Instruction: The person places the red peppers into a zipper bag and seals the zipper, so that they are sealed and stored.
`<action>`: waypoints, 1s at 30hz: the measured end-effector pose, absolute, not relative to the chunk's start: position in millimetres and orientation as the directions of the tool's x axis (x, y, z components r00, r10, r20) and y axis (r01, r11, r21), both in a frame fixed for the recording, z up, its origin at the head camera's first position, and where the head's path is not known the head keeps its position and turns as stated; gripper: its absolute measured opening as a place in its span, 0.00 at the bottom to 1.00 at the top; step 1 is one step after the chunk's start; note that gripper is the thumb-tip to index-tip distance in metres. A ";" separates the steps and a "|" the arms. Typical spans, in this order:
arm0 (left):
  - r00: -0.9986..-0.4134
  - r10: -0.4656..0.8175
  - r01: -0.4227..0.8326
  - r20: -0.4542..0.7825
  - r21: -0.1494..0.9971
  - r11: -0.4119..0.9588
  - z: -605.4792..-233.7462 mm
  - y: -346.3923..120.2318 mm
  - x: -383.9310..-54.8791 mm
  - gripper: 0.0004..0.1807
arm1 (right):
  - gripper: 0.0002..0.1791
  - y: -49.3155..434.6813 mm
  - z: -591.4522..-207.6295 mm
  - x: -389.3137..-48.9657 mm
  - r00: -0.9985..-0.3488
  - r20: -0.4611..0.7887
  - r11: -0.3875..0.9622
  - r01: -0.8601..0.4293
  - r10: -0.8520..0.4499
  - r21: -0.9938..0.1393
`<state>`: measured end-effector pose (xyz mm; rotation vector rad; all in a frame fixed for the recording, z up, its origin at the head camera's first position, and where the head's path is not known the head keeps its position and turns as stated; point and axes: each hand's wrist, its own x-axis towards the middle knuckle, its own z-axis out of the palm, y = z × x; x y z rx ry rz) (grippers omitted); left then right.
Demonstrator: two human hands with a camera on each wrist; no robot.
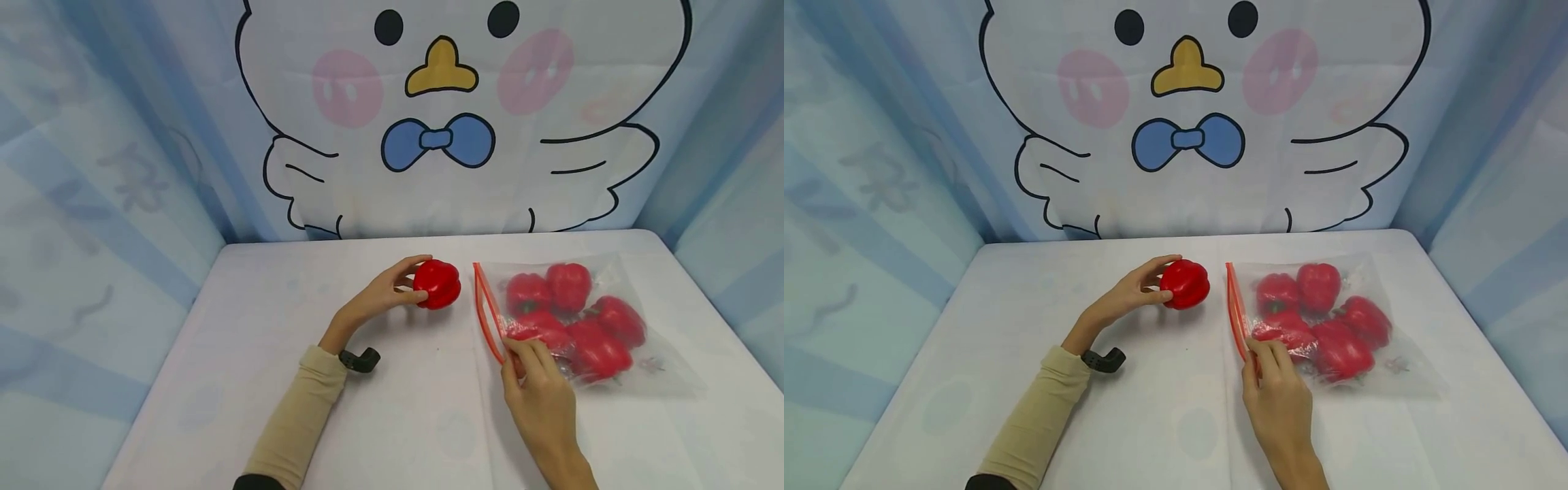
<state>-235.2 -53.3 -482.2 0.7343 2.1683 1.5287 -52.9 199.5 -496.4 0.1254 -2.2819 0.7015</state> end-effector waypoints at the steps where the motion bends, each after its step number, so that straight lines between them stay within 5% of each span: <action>1: -0.779 0.626 0.201 -0.013 0.942 0.270 -482.7 -51.6 -234.2 0.40 | 0.17 199.5 -496.3 -52.9 -0.728 0.676 0.846 -0.285 0.115 -0.450; 14: -0.704 0.709 0.228 -0.046 0.931 0.286 -488.0 -30.9 -223.8 0.42 | 0.14 198.8 -498.4 -52.0 -0.747 0.654 0.845 -0.270 0.118 -0.462; 30: -0.757 0.648 0.233 -0.078 0.895 0.380 -495.4 -2.2 -209.4 0.44 | 0.15 198.6 -499.6 -53.3 -0.759 0.640 0.847 -0.261 0.116 -0.463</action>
